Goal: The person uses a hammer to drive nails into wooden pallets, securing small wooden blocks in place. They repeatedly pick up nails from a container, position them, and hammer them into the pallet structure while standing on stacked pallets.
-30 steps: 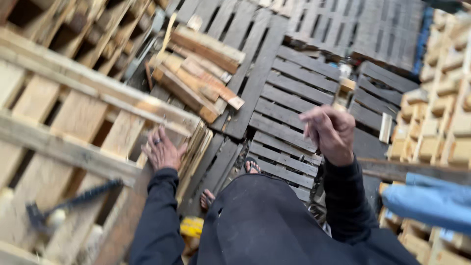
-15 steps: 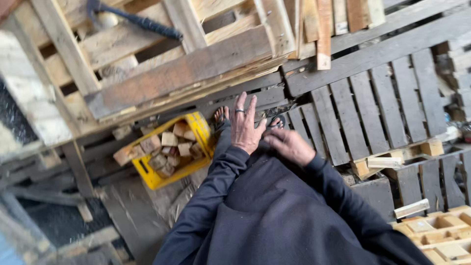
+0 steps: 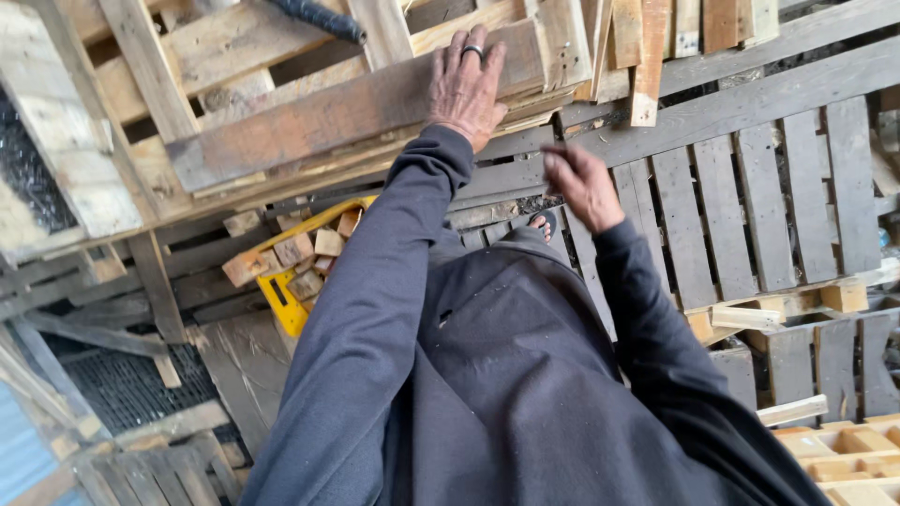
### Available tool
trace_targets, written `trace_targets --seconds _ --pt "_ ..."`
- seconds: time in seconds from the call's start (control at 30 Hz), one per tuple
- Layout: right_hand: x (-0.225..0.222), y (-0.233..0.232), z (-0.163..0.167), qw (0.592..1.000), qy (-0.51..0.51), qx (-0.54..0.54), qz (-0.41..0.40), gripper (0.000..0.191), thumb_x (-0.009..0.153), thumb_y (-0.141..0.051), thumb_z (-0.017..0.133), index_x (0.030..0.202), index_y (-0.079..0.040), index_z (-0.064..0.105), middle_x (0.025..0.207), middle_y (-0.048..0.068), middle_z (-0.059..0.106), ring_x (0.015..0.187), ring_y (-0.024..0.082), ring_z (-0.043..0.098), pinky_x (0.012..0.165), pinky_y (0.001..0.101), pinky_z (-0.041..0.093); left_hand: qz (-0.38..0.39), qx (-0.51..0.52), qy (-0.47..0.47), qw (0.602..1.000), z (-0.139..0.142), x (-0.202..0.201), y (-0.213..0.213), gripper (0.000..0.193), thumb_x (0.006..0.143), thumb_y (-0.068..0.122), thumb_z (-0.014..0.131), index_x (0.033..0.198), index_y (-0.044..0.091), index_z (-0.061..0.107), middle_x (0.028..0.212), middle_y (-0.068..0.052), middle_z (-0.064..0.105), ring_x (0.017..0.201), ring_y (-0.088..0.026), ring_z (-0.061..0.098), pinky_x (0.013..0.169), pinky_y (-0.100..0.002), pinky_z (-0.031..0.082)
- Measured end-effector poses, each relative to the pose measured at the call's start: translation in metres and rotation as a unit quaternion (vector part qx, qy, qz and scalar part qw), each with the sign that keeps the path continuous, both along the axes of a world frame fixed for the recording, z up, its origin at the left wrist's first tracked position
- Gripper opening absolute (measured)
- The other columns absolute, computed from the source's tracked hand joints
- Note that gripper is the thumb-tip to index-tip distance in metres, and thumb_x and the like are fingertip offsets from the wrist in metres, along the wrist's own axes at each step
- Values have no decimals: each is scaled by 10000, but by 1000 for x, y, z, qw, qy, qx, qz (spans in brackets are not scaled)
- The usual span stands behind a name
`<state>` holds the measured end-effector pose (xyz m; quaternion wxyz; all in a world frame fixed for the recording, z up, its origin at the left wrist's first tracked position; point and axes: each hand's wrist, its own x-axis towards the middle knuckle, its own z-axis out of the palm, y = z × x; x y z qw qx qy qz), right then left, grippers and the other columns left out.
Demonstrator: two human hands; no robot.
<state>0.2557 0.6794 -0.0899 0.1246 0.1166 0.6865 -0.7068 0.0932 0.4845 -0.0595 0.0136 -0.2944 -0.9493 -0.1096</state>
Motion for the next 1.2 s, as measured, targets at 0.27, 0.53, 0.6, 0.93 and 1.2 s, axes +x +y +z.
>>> trace_targets --seconds 0.27,0.53,0.6,0.93,1.2 --pt "132 -9 -15 978 -179 -57 -93 387 1023 -251 627 1310 6 655 893 17 671 734 80 596 694 229 516 -43 -14 -39 998 7 -17 2 806 647 364 946 1220 52 474 1253 -185 493 1222 -359 490 984 -532 416" --pt "105 -19 -2 982 -155 -63 -91 382 1031 -255 607 1314 0 639 898 15 662 748 80 617 715 239 539 -54 -43 -62 996 0 -24 4 828 663 412 956 1211 48 454 1190 -198 510 1156 -364 556 1009 -532 452" --pt "86 -19 3 987 -131 -57 -79 389 1042 -254 595 1328 8 631 916 23 676 768 83 618 733 244 549 -39 -43 -85 995 -3 -27 5 799 679 398 947 1215 62 459 1187 -188 514 1156 -361 564 1009 -540 463" --pt "5 -66 2 993 -91 58 42 413 1050 -255 582 1344 33 605 1032 82 695 846 142 654 777 304 560 50 391 -63 917 -8 94 -52 510 888 191 678 1348 -2 574 1451 -254 514 1325 -406 542 1149 -470 468" --pt "-73 -238 23 958 -104 116 240 384 1041 -238 560 1328 12 611 946 80 707 809 152 681 748 283 564 152 380 -170 897 -5 94 -250 251 871 165 684 1102 71 708 1110 -141 708 1053 -338 683 925 -430 558"
